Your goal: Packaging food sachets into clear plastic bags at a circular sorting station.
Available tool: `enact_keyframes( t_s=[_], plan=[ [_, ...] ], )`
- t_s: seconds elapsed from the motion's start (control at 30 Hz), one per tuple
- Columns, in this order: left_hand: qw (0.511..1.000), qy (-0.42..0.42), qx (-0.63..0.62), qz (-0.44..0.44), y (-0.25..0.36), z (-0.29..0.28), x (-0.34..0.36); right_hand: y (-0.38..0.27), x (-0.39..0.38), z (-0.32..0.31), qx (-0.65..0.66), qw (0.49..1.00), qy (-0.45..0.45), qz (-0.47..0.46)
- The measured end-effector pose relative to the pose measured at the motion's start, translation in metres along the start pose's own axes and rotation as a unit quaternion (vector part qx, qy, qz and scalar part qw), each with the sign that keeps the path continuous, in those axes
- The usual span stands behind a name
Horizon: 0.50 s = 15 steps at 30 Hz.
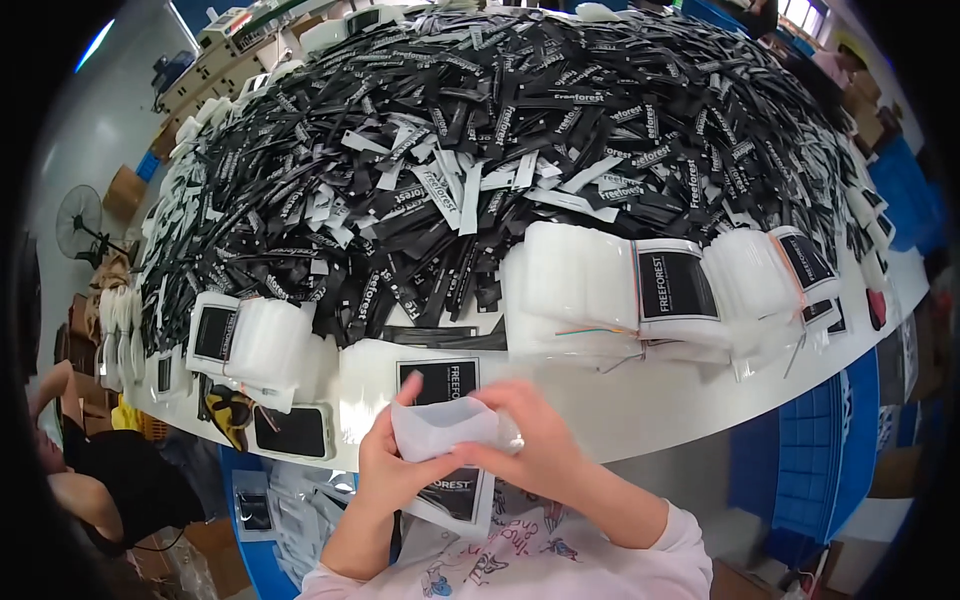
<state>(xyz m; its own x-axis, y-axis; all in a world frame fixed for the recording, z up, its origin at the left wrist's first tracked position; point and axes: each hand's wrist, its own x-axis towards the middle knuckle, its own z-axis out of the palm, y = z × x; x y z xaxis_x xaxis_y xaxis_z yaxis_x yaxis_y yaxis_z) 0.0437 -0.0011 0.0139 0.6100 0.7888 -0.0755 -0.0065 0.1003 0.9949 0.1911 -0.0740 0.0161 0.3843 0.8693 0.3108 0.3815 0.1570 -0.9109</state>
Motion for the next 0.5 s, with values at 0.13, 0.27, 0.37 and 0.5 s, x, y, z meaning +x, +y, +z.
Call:
enact_keyframes(
  t_s=[0.13,0.27,0.37,0.5],
  plan=[
    [0.995,-0.053,-0.070,-0.041,-0.011,-0.018,-0.010,-0.003,-0.011,-0.004,0.041,0.986,-0.141,0.080],
    [0.998,-0.021,-0.051,-0.014,-0.010,-0.024,-0.021,-0.001,-0.012,0.008,0.036,0.985,-0.164,0.029],
    [0.999,-0.007,0.008,0.049,-0.017,-0.043,-0.039,-0.001,-0.011,0.026,0.021,0.986,-0.164,-0.024],
    [0.997,-0.015,-0.012,0.077,-0.017,-0.074,-0.055,0.003,-0.001,0.047,-0.008,0.973,-0.216,-0.077]
  ],
)
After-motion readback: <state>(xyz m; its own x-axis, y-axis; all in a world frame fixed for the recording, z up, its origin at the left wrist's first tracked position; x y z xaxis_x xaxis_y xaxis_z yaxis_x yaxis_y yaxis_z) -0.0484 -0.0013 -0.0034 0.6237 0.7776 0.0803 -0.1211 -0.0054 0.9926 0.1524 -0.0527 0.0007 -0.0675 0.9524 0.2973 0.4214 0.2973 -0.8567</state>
